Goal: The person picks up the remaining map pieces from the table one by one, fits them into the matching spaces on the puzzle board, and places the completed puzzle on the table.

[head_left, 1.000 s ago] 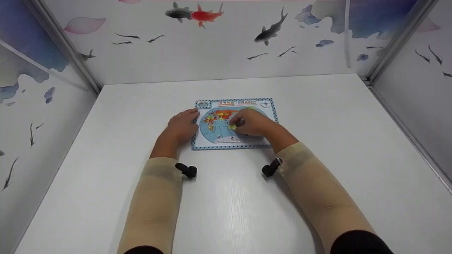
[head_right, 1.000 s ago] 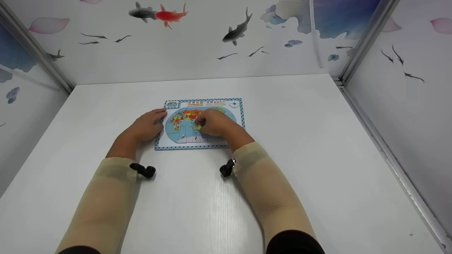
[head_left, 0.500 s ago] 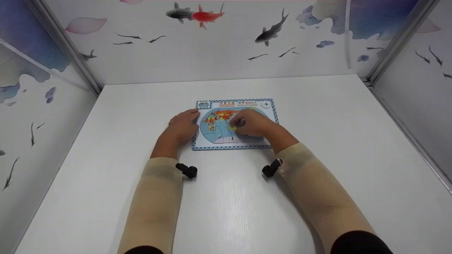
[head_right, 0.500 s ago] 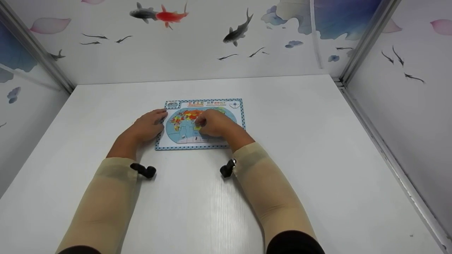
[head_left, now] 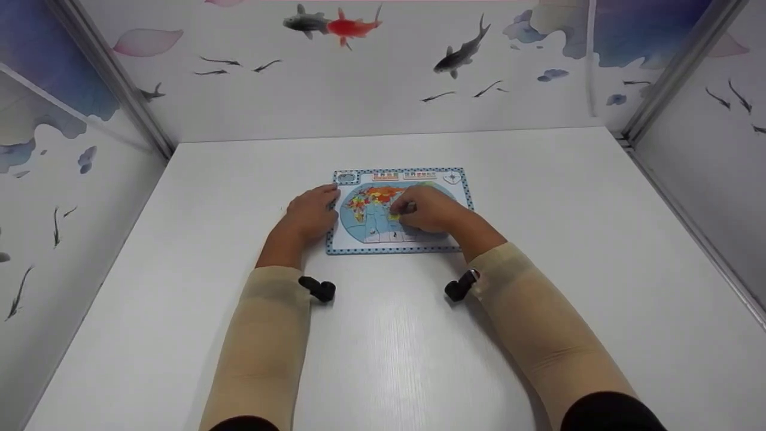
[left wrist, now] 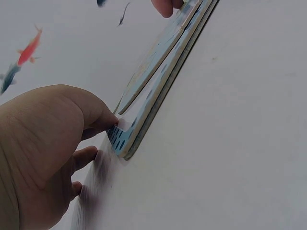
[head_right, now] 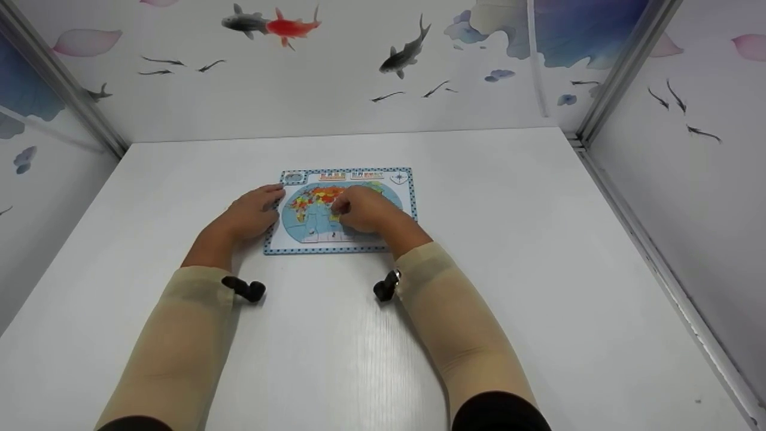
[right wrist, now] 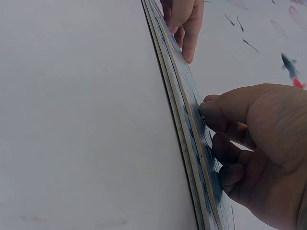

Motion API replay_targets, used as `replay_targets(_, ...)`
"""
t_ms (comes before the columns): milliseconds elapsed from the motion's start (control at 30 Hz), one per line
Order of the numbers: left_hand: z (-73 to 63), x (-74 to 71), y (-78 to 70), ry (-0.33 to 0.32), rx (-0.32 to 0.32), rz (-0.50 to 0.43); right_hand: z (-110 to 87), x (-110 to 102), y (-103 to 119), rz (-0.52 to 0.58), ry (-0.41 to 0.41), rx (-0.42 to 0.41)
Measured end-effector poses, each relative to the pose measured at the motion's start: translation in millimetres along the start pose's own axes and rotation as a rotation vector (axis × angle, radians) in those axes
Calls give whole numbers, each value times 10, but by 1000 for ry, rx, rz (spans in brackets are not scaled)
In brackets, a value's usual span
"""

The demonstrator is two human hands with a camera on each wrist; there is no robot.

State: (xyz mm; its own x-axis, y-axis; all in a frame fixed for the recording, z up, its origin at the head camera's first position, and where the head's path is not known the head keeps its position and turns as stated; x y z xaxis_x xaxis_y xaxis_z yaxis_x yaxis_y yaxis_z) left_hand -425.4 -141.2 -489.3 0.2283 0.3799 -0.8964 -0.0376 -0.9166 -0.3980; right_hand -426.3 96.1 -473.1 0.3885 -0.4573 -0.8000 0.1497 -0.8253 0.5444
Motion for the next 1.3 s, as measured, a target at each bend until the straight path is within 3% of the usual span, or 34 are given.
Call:
replay_targets(467, -20, -16, -21, -9, -2, -18, -4, 8, 17, -4, -16, -23)
replay_targets(1033, -18, -13, -22, -1, -13, -21, -6, 5, -11, 13, -22, 16)
replay_targets(1300, 1, 0, -15, 5, 6, -13, -46, -127, 17, 46, -53, -11)
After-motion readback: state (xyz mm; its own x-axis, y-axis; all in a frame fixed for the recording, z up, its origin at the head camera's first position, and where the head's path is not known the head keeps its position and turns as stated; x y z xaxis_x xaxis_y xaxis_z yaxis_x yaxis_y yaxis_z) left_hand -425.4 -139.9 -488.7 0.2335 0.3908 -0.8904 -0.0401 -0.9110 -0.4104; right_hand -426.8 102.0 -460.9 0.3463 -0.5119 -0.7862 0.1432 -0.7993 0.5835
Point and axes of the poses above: each hand's wrist, its own z-axis towards the middle knuckle, its own x-axis out of the palm, y = z × x, the point moved 9 cm from there along z, towards the middle knuckle
